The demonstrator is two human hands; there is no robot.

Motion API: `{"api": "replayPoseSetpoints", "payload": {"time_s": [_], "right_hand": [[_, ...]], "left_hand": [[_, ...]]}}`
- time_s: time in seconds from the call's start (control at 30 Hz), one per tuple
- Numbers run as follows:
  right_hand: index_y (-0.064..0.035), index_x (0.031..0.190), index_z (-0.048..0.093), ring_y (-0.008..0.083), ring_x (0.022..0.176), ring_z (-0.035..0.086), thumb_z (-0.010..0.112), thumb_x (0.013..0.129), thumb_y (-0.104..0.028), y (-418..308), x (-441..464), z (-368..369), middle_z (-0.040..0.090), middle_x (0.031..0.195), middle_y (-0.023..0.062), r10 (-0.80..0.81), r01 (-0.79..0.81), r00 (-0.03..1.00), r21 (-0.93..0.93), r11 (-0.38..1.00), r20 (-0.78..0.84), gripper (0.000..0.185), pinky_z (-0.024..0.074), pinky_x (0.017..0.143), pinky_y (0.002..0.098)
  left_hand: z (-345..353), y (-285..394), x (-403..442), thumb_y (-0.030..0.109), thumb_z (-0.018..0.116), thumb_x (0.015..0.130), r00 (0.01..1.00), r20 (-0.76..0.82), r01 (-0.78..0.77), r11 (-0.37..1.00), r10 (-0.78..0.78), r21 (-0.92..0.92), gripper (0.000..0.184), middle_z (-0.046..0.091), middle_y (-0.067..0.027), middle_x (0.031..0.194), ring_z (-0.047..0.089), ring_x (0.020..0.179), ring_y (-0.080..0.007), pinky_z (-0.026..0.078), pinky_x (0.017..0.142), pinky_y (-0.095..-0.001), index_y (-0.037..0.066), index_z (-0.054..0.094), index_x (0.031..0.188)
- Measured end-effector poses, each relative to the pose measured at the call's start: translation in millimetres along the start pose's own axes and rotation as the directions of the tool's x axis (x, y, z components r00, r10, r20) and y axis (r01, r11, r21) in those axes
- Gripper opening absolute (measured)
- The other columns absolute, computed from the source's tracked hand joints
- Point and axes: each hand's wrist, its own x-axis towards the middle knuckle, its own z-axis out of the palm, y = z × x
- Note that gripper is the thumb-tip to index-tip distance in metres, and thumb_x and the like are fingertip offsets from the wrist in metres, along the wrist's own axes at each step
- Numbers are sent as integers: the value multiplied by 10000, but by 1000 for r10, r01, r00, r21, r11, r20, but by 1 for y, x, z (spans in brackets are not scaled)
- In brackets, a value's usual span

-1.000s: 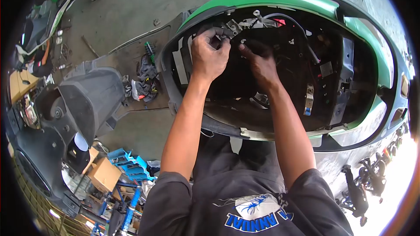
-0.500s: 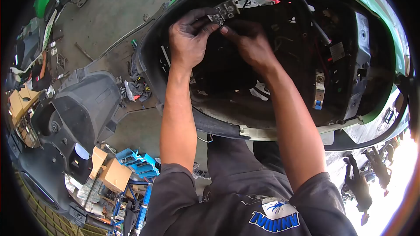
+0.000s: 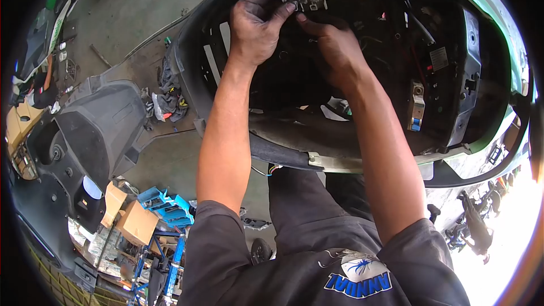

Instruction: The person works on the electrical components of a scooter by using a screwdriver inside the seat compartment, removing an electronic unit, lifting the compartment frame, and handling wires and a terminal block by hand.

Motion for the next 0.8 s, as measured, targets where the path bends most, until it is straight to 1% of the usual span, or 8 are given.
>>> {"api": "replayPoseSetpoints", "payload": {"time_s": [0.13,0.3,0.37,0.43,0.53,0.6,0.73,0.8], "right_hand": [[13,1225,640,229,981,657,776,876,-221,8,1,4,685,1135,138,23,-13,996,101,995,-91,442,541,844,388],[6,1225,629,233,964,685,749,891,-187,6,-5,5,690,1126,121,-26,16,968,-42,999,-251,404,583,834,373],[82,1320,495,456,1258,536,780,842,-226,17,-9,-6,569,1306,344,-429,319,894,-485,814,-132,636,460,1016,493],[101,1287,482,504,1213,545,763,837,-197,-12,-67,-1,574,1228,387,-618,229,786,-932,281,7,608,465,1008,513],[-25,1140,656,163,924,687,714,891,-34,-69,-105,-15,697,1025,124,-751,565,632,-776,281,188,256,542,764,308],[-16,1128,662,217,914,697,699,907,-50,-99,-103,-17,702,1009,135,-795,558,513,-830,21,325,227,534,779,345],[-27,1141,631,380,1084,633,671,831,-78,-116,-45,-22,668,1079,193,-694,783,436,-621,-21,573,317,506,902,511],[3,1062,616,421,938,654,626,852,-22,-115,-32,-20,664,945,205,-648,778,270,-558,-289,712,212,537,772,421]], "left_hand": [[2,4,-2,-95,713,862,994,95,66,977,-48,-203,323,691,-70,1089,663,994,-127,529,904,-258,-9,626,1161],[9,0,0,-113,739,828,999,31,-31,994,34,-102,356,676,-91,1116,658,1043,-157,540,929,-285,0,599,1135],[11,-1,-1,-106,747,825,999,-14,-37,992,35,-118,343,677,-89,1109,656,1052,-161,541,928,-288,2,600,1115],[11,-9,-1,-91,754,827,999,-47,0,989,-7,-150,364,680,-88,1124,656,1051,-156,538,932,-291,0,601,1145],[12,-6,0,-88,745,826,999,-33,13,998,-15,-57,369,689,-71,1068,655,985,-130,540,909,-281,11,598,1150],[13,-8,-2,-84,743,830,999,-32,-20,999,19,-30,367,694,-66,1056,658,977,-131,541,912,-281,11,606,1157],[15,-10,0,-76,740,836,996,-80,-53,998,50,-37,344,711,-63,1042,666,984,-134,549,915,-285,5,638,1155],[11,-10,0,-76,740,835,997,-58,-57,998,58,3,362,710,-72,1073,662,1009,-135,551,918,-284,2,633,1172]]}}
